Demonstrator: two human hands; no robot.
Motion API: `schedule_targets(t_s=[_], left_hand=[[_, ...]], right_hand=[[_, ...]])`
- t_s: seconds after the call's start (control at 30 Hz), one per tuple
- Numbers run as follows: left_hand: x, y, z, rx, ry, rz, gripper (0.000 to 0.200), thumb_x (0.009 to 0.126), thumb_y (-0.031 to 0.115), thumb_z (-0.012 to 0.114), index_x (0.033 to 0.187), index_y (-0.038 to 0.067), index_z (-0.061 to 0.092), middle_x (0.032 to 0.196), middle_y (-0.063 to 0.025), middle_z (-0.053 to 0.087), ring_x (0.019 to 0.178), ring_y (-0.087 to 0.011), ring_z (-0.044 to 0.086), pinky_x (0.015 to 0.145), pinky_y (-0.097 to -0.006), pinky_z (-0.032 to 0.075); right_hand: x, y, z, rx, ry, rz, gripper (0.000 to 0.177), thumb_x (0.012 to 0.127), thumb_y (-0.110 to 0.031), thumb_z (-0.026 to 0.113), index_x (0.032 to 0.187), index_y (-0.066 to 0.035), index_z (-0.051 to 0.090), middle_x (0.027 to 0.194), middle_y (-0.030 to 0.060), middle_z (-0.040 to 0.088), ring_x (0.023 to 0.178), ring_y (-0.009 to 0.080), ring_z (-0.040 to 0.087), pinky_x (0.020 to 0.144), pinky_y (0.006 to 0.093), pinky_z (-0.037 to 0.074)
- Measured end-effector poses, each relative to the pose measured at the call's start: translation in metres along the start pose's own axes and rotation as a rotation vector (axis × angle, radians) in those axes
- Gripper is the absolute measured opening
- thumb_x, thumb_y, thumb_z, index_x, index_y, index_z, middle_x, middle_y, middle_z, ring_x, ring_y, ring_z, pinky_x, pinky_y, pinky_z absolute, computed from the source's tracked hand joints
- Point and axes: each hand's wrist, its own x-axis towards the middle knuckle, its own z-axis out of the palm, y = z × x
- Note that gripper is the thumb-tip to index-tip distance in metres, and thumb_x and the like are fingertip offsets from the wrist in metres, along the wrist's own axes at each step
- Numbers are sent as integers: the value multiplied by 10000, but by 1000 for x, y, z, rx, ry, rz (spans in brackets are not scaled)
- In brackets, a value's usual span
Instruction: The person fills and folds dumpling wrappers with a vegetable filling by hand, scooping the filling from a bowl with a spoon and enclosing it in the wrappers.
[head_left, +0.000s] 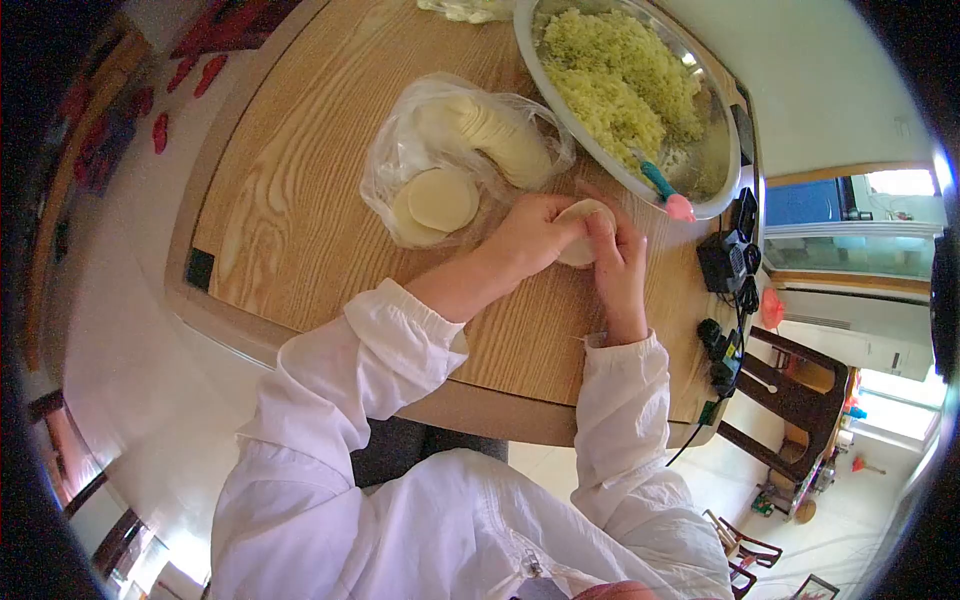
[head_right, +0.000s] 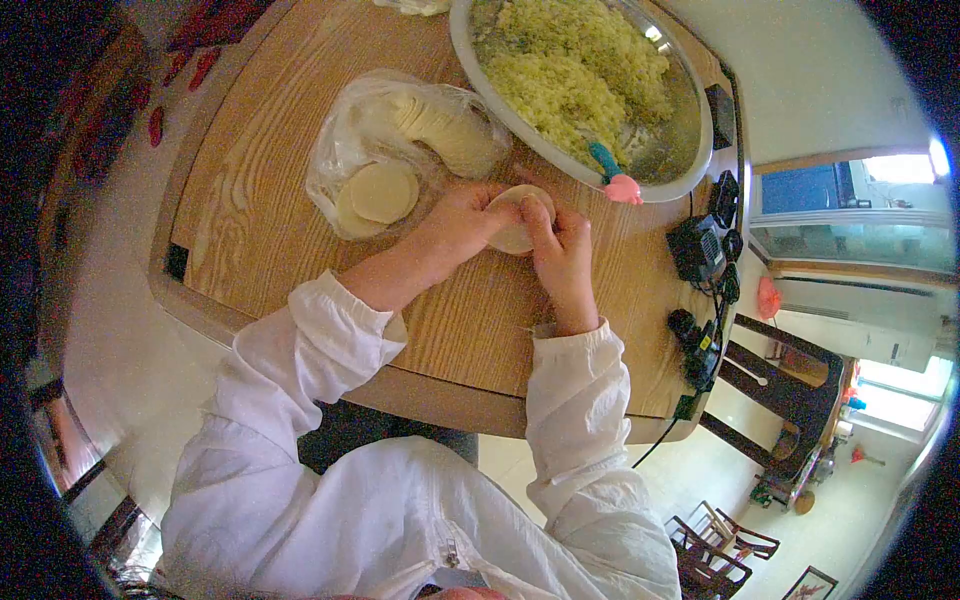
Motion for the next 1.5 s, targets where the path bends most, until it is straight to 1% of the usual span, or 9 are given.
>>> schedule_targets(t_s=[0.2, 0.3, 0.6, 0.8, 1.0, 1.1, 1.3, 1.4, 1.5], left_hand=[[-2, 2, -1, 121, 3, -7, 266, 785, 241, 601, 897, 5, 655, 771, -53, 634, 711, -93, 569, 645, -269, 459], [-3, 5, 0, 244, 10, -18, 257, 819, 239, 576, 923, 13, 639, 822, -6, 624, 726, -81, 560, 666, -244, 447], [-2, 4, 0, 260, -7, 65, 268, 830, 250, 572, 954, 19, 628, 862, -26, 623, 787, -87, 566, 660, -245, 457], [-6, 17, 0, 49, 82, -48, 286, 832, 256, 575, 1044, 65, 593, 907, -17, 612, 790, -94, 572, 630, -222, 465], [-5, 12, -4, 250, 90, 174, 276, 769, 260, 635, 911, 24, 650, 788, -69, 644, 711, -103, 581, 630, -261, 472], [-1, 10, -7, 372, 27, 111, 287, 755, 283, 649, 898, 35, 656, 760, -73, 644, 687, -105, 581, 620, -268, 477], [-1, 11, -4, 74, 57, 70, 268, 794, 276, 610, 915, 40, 653, 829, -25, 638, 753, -90, 579, 644, -250, 470], [-1, 11, -3, 29, 113, 125, 260, 737, 225, 661, 896, 20, 655, 783, -70, 638, 694, -114, 593, 584, -254, 484], [-4, 15, -3, 62, 99, 70, 254, 736, 205, 658, 905, 16, 653, 785, -74, 639, 699, -118, 596, 585, -258, 488]], right_hand=[[1, 10, -7, 45, -163, 28, 305, 911, -231, 461, 894, 22, 629, 791, 24, 619, 733, 70, 527, 633, 227, 447], [2, 8, -6, 28, -183, -20, 340, 923, -255, 433, 897, 21, 630, 789, 22, 619, 722, 71, 526, 638, 224, 445], [3, 19, -7, 45, -109, 23, 356, 924, -267, 430, 914, 31, 626, 781, 31, 621, 709, 68, 525, 633, 227, 446], [4, 17, -9, 137, -28, 13, 305, 900, -226, 485, 912, 50, 613, 845, 51, 632, 774, 91, 547, 680, 237, 454], [1, 3, -7, 55, -133, -73, 297, 901, -208, 478, 951, 55, 607, 900, 66, 634, 831, 106, 555, 739, 261, 456], [2, 0, -6, 97, -177, -43, 300, 906, -205, 464, 965, 55, 604, 924, 62, 629, 848, 111, 558, 766, 257, 448], [5, 10, -13, 56, -110, 83, 315, 919, -212, 442, 1005, 51, 593, 986, 63, 613, 892, 113, 548, 796, 246, 436], [2, 4, -8, 43, -122, -69, 329, 925, -226, 431, 1017, 49, 586, 972, 64, 617, 889, 103, 543, 774, 243, 439], [-1, 1, -3, 54, -123, 5, 331, 928, -227, 421, 1020, 48, 579, 941, 57, 619, 865, 100, 544, 755, 240, 439]])
